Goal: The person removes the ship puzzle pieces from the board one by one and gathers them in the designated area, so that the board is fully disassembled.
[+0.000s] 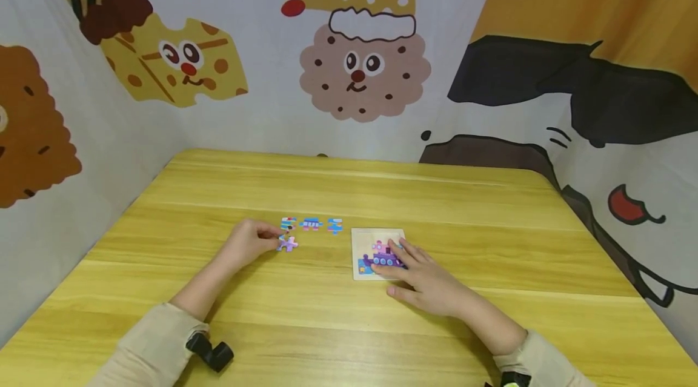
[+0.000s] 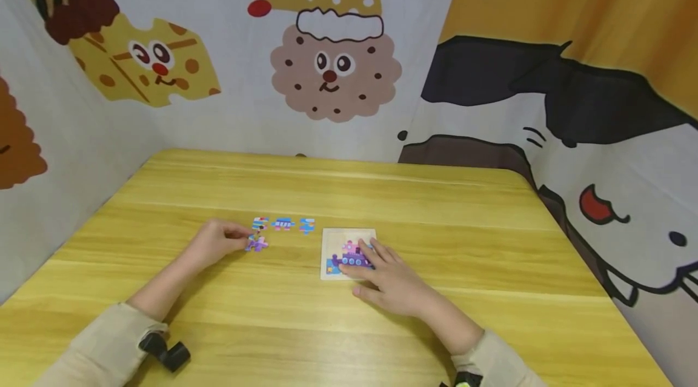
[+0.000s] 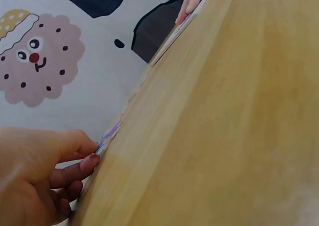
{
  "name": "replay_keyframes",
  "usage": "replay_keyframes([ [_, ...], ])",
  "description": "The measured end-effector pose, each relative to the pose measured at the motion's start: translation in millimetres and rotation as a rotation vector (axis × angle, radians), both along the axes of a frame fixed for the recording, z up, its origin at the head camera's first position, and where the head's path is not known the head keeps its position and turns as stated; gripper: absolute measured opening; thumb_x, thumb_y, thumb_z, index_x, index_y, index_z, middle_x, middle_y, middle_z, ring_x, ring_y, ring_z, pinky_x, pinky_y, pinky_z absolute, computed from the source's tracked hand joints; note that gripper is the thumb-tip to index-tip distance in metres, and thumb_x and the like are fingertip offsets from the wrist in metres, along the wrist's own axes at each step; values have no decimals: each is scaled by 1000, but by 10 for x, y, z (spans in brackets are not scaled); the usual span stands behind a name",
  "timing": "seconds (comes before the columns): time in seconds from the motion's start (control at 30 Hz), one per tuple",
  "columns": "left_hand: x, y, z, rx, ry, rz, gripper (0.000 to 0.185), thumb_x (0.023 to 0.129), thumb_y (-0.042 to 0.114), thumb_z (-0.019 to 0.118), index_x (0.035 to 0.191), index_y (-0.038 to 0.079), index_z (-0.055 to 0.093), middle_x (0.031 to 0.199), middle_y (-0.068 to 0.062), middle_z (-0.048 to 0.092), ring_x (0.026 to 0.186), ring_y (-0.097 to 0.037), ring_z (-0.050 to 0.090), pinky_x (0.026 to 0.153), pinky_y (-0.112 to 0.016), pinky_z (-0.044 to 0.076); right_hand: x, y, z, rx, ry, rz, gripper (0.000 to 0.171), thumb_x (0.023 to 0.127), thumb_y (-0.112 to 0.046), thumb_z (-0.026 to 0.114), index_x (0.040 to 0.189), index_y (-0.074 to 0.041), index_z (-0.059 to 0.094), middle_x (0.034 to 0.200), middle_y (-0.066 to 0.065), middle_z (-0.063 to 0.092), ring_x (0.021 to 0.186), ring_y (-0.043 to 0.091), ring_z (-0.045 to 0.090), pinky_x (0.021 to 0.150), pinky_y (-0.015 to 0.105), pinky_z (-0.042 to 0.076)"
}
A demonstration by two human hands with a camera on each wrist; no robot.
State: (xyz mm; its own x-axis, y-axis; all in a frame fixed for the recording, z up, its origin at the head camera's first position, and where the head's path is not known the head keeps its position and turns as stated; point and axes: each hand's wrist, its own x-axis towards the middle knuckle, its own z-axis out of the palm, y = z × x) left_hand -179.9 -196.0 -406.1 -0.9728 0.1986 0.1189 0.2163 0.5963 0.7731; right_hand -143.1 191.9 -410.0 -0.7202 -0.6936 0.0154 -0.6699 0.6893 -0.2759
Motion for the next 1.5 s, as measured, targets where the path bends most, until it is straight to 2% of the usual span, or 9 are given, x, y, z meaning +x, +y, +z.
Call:
replay_keyframes([
  [0.2,6,6,-18,-11,12,-20,13,82,1,71,95,1,75,76,-1,64,67,-16,50,56,-26,43,-2,4,-11,3,9,3,47,99,-52,41,144,-40,41,157,13,12,142,38,4,109,58,11],
  [0.43,1,-30,-26,-2,33,-34,15,84,2,70,98,1,74,81,-2,65,71,-17,53,60,-27,46,1,-6,8,-7,10,0,46,99,-51,42,144,-40,41,157,14,13,142,38,5,109,58,11],
  [0.73,18,-51,8,77,-20,13,17,87,11,70,100,1,73,82,-4,64,72,-19,52,59,-28,45,7,-17,12,-1,18,8,46,99,-50,41,144,-40,41,157,16,13,142,39,5,110,57,11],
  [0.83,25,-2,48,106,-24,40,17,87,12,70,99,1,73,78,-4,62,66,-18,50,53,-26,42,12,-15,14,4,15,8,47,99,-50,41,144,-39,40,157,15,12,142,38,4,110,57,10],
  [0.97,23,101,94,132,34,46,14,85,10,71,96,1,74,74,-4,62,57,-15,44,45,-23,34,8,-10,4,8,19,8,47,100,-50,40,145,-39,40,157,15,11,142,38,3,110,57,10],
  [1.07,32,188,120,143,87,22,12,84,8,72,95,1,75,76,-3,64,60,-16,45,43,-22,30,6,-7,-2,11,22,10,47,100,-50,39,145,-39,39,157,15,10,142,39,3,110,57,9],
  [1.2,50,295,128,163,109,-20,12,84,8,72,95,2,75,75,-2,62,65,-19,46,43,-20,28,4,-4,-11,12,24,13,47,100,-50,39,146,-39,38,157,16,9,142,39,3,110,58,9],
  [1.33,55,394,110,175,129,-60,12,84,9,72,94,3,75,71,-1,60,61,-19,44,43,-20,27,4,-1,-5,9,24,18,47,100,-49,39,146,-39,37,157,16,9,142,39,3,109,58,9],
  [1.5,54,524,97,178,130,-76,13,83,9,73,95,3,76,73,1,60,68,-19,49,48,-22,34,6,-5,3,11,24,21,47,100,-48,39,147,-40,35,157,17,9,142,39,2,109,59,9],
])
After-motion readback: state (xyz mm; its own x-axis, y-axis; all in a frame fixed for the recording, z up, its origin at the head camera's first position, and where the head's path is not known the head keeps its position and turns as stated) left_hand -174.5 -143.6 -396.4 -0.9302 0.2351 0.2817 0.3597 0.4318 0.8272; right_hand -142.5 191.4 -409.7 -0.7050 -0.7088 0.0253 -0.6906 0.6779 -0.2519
